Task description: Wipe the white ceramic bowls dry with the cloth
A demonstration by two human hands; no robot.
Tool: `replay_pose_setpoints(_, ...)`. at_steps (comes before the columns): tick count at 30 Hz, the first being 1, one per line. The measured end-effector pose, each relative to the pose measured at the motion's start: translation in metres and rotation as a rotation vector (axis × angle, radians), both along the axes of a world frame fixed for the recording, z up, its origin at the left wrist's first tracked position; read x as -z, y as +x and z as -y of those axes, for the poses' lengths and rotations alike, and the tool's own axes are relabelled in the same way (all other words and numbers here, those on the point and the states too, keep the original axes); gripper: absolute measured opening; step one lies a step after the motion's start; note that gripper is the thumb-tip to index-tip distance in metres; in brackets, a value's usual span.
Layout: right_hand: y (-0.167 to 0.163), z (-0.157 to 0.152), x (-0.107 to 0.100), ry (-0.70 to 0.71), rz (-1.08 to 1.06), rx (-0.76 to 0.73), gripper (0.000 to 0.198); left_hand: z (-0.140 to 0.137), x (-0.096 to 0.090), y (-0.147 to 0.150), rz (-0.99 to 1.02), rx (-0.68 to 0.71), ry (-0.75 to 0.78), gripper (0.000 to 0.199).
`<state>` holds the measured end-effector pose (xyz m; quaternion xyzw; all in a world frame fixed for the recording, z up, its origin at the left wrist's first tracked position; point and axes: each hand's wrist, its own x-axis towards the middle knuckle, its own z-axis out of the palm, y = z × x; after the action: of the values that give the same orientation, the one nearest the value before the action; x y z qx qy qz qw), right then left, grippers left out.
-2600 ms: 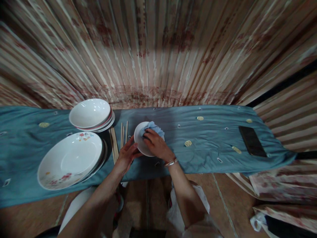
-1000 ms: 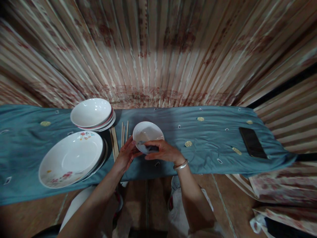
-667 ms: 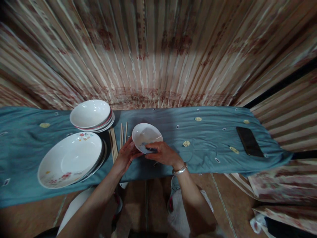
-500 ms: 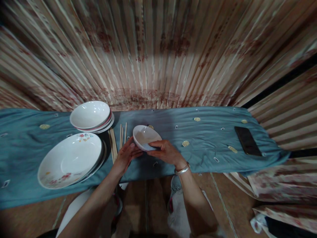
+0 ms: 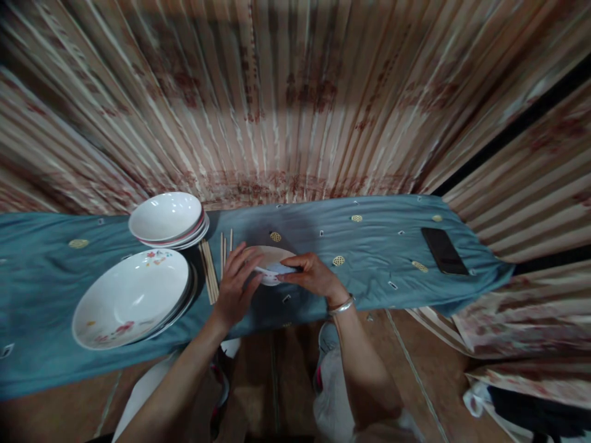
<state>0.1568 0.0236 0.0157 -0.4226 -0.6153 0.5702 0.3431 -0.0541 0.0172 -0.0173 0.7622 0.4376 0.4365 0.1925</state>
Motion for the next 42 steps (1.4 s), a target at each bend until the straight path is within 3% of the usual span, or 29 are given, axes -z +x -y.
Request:
replay_pose_setpoints(6, 0.003, 0.004, -0.002, 0.014, 0.024, 0.019, 0.037, 0.006, -0.006, 0.004, -0.028, 0.07, -0.057, 0.019)
replay_pose_setpoints(10, 0.001, 0.0, -0.001, 0.044, -0.023, 0.115, 0.037, 0.005, -0.007, 0.002, 0.127, 0.099, -0.197, 0.02)
replay_pose_setpoints(12, -0.001, -0.005, 0.0, 0.08, -0.12, 0.261, 0.035, 0.004, -0.009, 0.001, 0.258, 0.072, -0.286, 0.019)
replay_pose_setpoints(15, -0.003, -0.011, -0.002, 0.186, -0.279, 0.604, 0.033, 0.001, -0.009, -0.001, 0.469, -0.052, -0.394, 0.017)
replay_pose_setpoints(17, -0.006, -0.012, -0.005, 0.272, -0.256, 0.784, 0.033, -0.002, -0.008, -0.002, 0.585, -0.13, -0.452, 0.016)
replay_pose_setpoints(19, -0.012, -0.009, -0.008, 0.347, -0.108, 0.86, 0.035, -0.006, -0.005, -0.004, 0.71, -0.164, -0.505, 0.015)
replay_pose_setpoints(22, -0.031, 0.0, -0.009, 0.492, 0.152, 0.795, 0.037, -0.009, -0.002, -0.003, 0.934, -0.153, -0.579, 0.02)
replay_pose_setpoints(26, -0.07, 0.015, 0.001, 0.813, 0.485, 0.453, 0.044, -0.006, -0.002, -0.003, 1.113, -0.116, -0.672, 0.02)
replay_pose_setpoints(31, -0.093, 0.024, 0.009, 0.892, 0.724, 0.352, 0.051, 0.0, -0.005, -0.007, 1.127, -0.117, -0.71, 0.017)
replay_pose_setpoints(35, -0.082, 0.017, 0.012, 0.841, 0.654, 0.386, 0.048, 0.001, -0.002, -0.008, 1.049, -0.144, -0.669, 0.013)
replay_pose_setpoints(42, -0.057, -0.003, 0.03, 0.568, 0.181, 0.521, 0.045, -0.001, 0.005, -0.013, 1.001, -0.234, -0.624, 0.005)
